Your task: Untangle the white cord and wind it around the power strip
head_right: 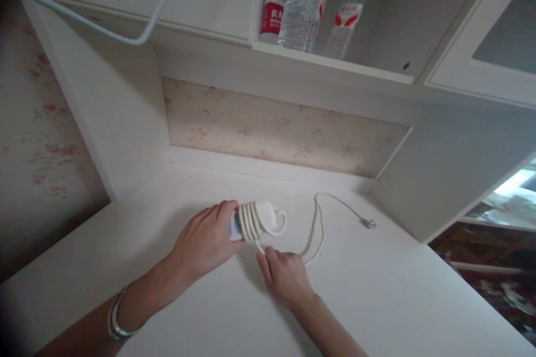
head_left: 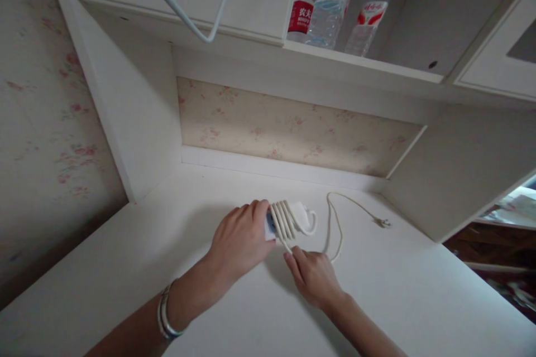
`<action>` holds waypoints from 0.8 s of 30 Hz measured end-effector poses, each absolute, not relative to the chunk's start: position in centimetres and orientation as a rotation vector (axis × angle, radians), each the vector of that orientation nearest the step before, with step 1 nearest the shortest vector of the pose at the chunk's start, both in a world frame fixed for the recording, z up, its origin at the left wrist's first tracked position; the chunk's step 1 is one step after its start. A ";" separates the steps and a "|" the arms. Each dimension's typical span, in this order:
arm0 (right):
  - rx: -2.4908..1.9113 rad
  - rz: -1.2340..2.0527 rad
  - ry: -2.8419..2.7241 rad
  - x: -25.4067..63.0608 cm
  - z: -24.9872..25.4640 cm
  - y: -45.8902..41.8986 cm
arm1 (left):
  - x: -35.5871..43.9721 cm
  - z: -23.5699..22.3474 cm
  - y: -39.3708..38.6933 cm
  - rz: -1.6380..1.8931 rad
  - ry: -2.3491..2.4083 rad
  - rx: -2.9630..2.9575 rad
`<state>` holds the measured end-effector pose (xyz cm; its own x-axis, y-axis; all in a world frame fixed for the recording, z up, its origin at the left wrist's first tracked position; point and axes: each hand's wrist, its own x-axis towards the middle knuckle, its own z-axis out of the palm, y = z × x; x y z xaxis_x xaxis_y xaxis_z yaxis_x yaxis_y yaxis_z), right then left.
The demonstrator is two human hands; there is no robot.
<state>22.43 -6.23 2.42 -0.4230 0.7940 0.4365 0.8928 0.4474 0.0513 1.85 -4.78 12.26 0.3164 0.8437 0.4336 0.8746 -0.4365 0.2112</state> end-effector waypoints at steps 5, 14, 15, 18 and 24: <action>-1.157 -0.676 -2.344 22.3 5.5 -8.2 | 2.9 10.5 -2.3 -0.585 -1.648 -2.336; -0.803 -0.762 -2.340 22.6 12.6 -2.4 | 5.1 7.9 -4.9 -0.363 -1.204 -2.903; -0.847 -0.714 -2.321 22.8 12.7 -1.5 | 5.0 8.4 -5.5 -0.361 -1.151 -2.942; -1.000 -0.574 -2.245 23.1 11.7 0.3 | 4.2 10.1 -7.1 -0.404 -1.102 -2.971; -1.375 -0.133 -2.157 22.4 5.5 0.5 | 2.3 12.9 -7.8 -0.549 -1.238 -2.922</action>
<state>22.40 0.50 5.50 -0.3071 0.8017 0.5128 0.8586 0.4658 -0.2141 2.26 -7.84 12.90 0.6467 0.7101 0.2784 0.6832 -0.7016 0.2024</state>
